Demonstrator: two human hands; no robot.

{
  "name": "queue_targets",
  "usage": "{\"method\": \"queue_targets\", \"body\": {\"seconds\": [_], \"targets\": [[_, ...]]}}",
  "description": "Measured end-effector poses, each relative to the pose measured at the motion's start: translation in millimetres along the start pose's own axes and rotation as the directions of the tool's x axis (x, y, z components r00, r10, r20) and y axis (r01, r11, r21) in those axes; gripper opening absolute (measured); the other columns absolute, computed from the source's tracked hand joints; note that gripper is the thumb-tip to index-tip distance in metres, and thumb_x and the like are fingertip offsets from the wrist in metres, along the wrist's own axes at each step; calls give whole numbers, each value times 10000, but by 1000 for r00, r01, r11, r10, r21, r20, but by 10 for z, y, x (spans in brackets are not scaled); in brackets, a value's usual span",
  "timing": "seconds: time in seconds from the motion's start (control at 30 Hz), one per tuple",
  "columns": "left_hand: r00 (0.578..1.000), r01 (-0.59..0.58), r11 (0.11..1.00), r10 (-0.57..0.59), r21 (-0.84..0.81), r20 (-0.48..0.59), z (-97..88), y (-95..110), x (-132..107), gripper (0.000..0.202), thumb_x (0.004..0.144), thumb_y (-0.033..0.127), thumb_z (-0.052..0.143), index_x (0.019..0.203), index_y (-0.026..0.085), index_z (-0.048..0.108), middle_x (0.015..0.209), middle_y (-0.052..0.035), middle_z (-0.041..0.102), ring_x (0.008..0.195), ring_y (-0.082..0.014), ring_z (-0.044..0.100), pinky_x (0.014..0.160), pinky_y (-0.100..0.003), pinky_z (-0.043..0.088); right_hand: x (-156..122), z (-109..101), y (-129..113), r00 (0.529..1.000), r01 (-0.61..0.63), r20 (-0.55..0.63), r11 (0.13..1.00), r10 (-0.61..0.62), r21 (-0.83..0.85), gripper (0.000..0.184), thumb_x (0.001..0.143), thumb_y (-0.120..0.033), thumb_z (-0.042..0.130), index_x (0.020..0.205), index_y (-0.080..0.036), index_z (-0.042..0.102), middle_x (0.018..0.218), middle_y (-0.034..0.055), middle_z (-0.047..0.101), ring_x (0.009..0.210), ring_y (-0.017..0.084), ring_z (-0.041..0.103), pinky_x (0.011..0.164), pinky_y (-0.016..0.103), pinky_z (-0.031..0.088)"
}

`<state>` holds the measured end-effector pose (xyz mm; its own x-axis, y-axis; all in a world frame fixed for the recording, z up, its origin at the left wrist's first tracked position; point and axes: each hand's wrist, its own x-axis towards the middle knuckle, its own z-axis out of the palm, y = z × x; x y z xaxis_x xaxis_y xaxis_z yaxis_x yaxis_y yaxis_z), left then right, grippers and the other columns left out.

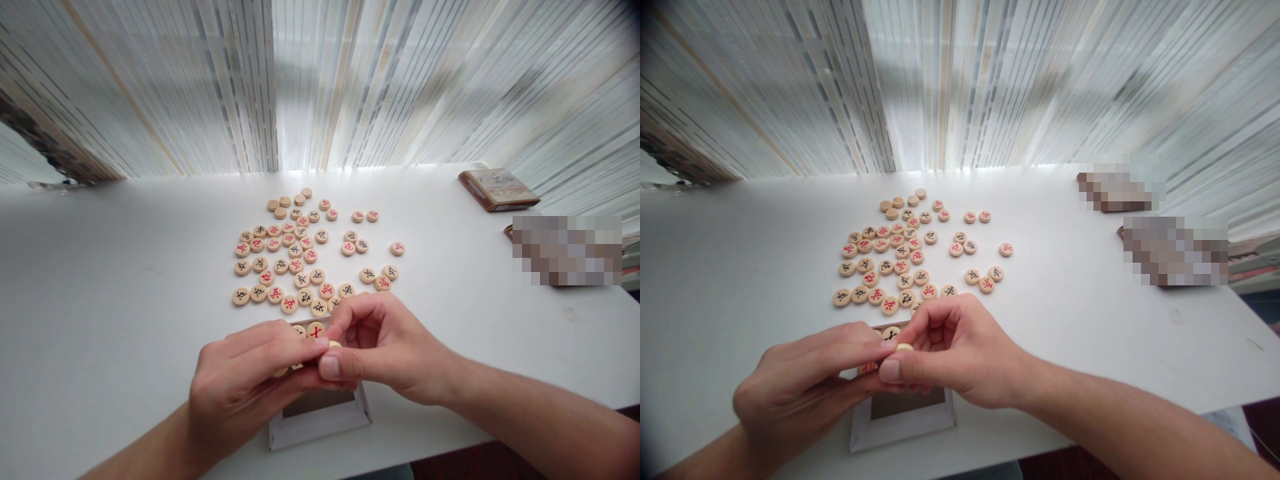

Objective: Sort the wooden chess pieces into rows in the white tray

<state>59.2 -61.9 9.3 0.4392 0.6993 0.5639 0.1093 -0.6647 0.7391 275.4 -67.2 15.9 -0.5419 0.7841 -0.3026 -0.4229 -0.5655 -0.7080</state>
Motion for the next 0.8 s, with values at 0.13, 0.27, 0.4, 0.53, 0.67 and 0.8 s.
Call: {"method": "queue_targets", "body": {"seconds": [0.13, 0.27, 0.4, 0.53, 0.67, 0.8], "targets": [[1000, -16, 999, 16, -28, -9, 28, 2, 29, 346, 888, 152, 882, 1215, 224, 796, 812, -11, 802, 663, -149, 745, 623, -221, 609, -2, 1, -19, 1000, 24, 10, 1000, -24, -20, 290, 657, -151, 1041, 785, -132, 781, 671, 3, 780, 563, 76, 686, 559, 147, 554], [1000, 4, 998, -5, -60, -21, 36, 12, 34, 346, 890, 157, 881, 1216, 234, 796, 830, -4, 811, 667, -142, 743, 638, -216, 611, -4, -5, -3, 999, 15, 30, 1000, -15, -13, 290, 667, -128, 1030, 808, -131, 776, 694, 4, 784, 589, 75, 695, 578, 144, 556], [1000, -23, 1000, 23, -10, -5, 2, 0, 21, 236, 951, 192, 828, 1183, 228, 810, 787, -9, 764, 636, -131, 711, 603, -202, 578, -2, -4, 19, 1000, 6, 14, 1000, -6, 18, 411, 531, -22, 1055, 804, -129, 767, 700, -9, 778, 598, 56, 663, 571, 119, 522], [1000, -20, 1000, 21, -23, 16, -14, -9, 9, 244, 960, 175, 815, 1200, 211, 800, 823, -28, 771, 686, -131, 729, 648, -196, 591, -7, -6, 16, 1000, 0, 18, 1000, -1, 22, 406, 528, 4, 1046, 810, -125, 784, 696, -12, 780, 586, 50, 661, 562, 112, 526], [1000, 13, 998, -13, -59, 7, 5, -3, -1, 348, 906, 122, 859, 1230, 230, 793, 847, -19, 792, 699, -141, 744, 652, -219, 606, -18, 0, -16, 999, 18, 44, 1000, -19, 18, 286, 670, -40, 1004, 844, -123, 793, 708, -2, 794, 601, 62, 704, 597, 132, 580], [999, 41, 994, -43, -99, -23, 17, -2, -5, 416, 874, 131, 893, 1255, 260, 785, 915, -18, 826, 746, -153, 767, 701, -249, 631, -23, 7, -51, 996, 39, 74, 999, -40, 14, 228, 751, -27, 953, 889, -122, 798, 753, -3, 807, 618, 50, 715, 630, 135, 605]]}}
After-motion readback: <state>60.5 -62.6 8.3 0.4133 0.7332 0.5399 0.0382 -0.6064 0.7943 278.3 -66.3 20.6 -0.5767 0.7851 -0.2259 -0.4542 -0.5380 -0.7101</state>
